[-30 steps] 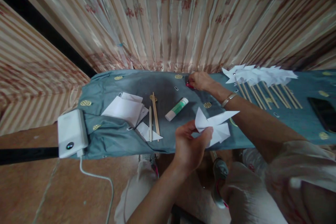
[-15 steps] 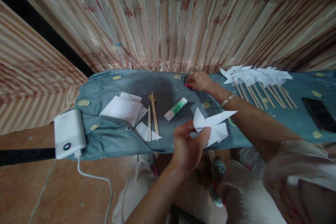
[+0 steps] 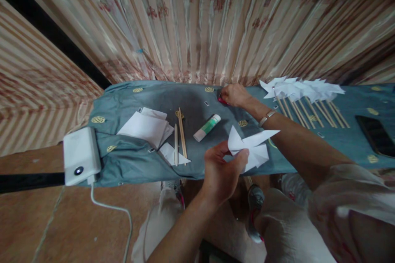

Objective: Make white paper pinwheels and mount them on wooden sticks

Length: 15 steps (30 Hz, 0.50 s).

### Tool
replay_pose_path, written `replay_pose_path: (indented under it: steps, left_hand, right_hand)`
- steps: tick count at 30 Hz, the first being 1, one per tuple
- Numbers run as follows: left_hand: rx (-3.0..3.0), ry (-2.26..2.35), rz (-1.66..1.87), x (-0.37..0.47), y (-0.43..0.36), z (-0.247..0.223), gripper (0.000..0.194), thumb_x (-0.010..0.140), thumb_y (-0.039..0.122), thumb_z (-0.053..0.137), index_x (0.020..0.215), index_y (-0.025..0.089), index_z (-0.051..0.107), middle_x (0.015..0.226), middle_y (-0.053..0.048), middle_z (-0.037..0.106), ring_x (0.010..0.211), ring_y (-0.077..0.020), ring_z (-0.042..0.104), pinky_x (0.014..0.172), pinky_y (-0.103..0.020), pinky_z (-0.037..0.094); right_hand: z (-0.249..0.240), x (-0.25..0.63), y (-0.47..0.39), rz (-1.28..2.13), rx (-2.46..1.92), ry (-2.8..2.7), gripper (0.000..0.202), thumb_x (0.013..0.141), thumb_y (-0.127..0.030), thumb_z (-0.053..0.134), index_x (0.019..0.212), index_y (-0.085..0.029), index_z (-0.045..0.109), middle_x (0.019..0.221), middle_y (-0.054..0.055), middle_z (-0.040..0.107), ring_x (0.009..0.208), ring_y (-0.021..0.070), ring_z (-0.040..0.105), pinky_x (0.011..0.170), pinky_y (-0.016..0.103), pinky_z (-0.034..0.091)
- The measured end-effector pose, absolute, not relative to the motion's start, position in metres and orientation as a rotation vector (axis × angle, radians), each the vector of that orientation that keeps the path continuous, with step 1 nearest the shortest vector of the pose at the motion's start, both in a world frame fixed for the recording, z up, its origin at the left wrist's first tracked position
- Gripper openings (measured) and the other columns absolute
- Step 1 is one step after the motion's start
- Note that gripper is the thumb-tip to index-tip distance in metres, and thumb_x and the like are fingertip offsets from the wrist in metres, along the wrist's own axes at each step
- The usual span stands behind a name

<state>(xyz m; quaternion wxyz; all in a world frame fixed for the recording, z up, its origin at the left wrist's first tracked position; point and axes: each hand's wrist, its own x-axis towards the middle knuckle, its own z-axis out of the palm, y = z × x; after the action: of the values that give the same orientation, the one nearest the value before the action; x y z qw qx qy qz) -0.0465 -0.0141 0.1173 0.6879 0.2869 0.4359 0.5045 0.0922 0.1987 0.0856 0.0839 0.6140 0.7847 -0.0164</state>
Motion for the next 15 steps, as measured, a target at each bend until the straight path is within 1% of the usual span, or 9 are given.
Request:
replay_pose_path:
  steps: [3, 8, 11, 15]
  left_hand:
    - [0.647, 0.988, 1.129, -0.046, -0.014, 0.115, 0.013, 0.061, 0.027, 0.073, 0.06, 0.014, 0.07, 0.058, -0.002, 0.061, 0.057, -0.0113, 0.048, 0.052, -0.022, 0.042]
    - [0.674, 0.991, 1.135, -0.045, -0.014, 0.112, 0.012, 0.062, 0.026, 0.072, 0.064, 0.014, 0.072, 0.06, -0.003, 0.063, 0.06, -0.0125, 0.049, 0.054, -0.023, 0.042]
    - [0.692, 0.981, 1.138, -0.045, -0.014, 0.11, 0.012, 0.063, 0.026, 0.072, 0.066, 0.014, 0.073, 0.061, -0.002, 0.062, 0.06, -0.0124, 0.048, 0.055, -0.023, 0.042]
    - [0.743, 0.978, 1.154, -0.045, -0.014, 0.107, 0.012, 0.065, 0.026, 0.071, 0.065, 0.014, 0.072, 0.059, -0.001, 0.06, 0.059, -0.012, 0.048, 0.055, -0.023, 0.04]
  right_hand:
    - [0.082, 0.094, 0.197, -0.003, 1.878, 2.359, 0.034, 0.088, -0.017, 0.047, 0.104, -0.012, 0.076, 0.11, 0.018, 0.076, 0.102, 0.0306, 0.069, 0.08, 0.034, 0.048]
    - [0.078, 0.098, 0.196, 0.017, 1.958, 2.375, 0.035, 0.088, -0.017, 0.047, 0.107, -0.012, 0.075, 0.106, 0.017, 0.076, 0.098, 0.0299, 0.07, 0.079, 0.033, 0.048]
    - [0.073, 0.102, 0.198, -0.006, 2.056, 2.423, 0.031, 0.087, -0.017, 0.05, 0.102, -0.013, 0.076, 0.102, 0.016, 0.077, 0.095, 0.0295, 0.07, 0.077, 0.033, 0.047]
    - [0.07, 0.11, 0.197, -0.066, 2.175, 2.517, 0.027, 0.085, -0.016, 0.052, 0.094, -0.015, 0.077, 0.099, 0.012, 0.078, 0.091, 0.0269, 0.07, 0.075, 0.032, 0.046]
